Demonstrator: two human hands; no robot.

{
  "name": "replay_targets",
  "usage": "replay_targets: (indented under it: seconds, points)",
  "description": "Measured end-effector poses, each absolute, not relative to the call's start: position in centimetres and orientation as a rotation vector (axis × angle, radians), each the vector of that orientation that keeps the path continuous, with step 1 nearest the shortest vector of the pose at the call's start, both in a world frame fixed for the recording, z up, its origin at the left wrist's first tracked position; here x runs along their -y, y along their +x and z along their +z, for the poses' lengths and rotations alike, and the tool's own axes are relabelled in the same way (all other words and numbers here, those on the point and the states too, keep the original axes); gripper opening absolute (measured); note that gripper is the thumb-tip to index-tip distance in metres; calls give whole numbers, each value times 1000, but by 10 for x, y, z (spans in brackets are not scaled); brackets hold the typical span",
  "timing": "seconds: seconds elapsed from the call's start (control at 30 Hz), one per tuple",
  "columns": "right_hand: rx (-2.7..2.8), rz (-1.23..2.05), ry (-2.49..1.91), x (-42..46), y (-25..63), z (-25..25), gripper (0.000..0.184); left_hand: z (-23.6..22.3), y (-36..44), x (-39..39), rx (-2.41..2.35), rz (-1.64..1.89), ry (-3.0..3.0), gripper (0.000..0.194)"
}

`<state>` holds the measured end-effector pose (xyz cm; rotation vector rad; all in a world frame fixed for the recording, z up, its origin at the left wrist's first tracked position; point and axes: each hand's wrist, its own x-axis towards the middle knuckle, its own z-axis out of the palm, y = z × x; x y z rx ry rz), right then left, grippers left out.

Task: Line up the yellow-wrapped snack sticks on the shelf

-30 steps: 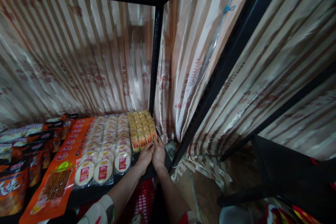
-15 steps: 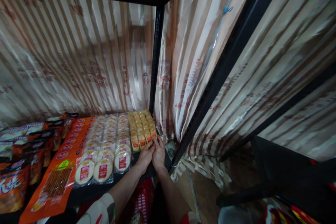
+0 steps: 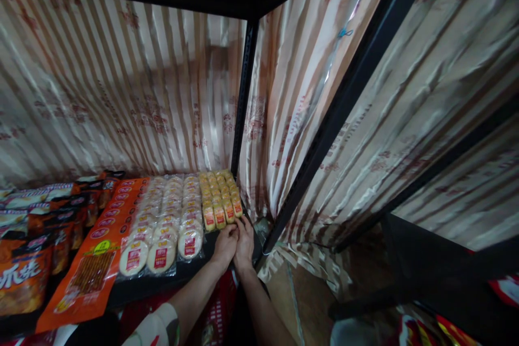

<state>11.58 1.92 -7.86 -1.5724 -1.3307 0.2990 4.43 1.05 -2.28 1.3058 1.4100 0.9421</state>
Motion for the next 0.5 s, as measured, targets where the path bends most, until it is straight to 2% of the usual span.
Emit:
replay_targets:
  seconds: [0.3,0.5]
  points:
    - [1311,382,-1495,27,98,-74,36,-11,34,33,-1563,830,1460,27]
    - [1358,473,-1429,68,75,-83,33,-31,12,76,-1580,887,1464,31]
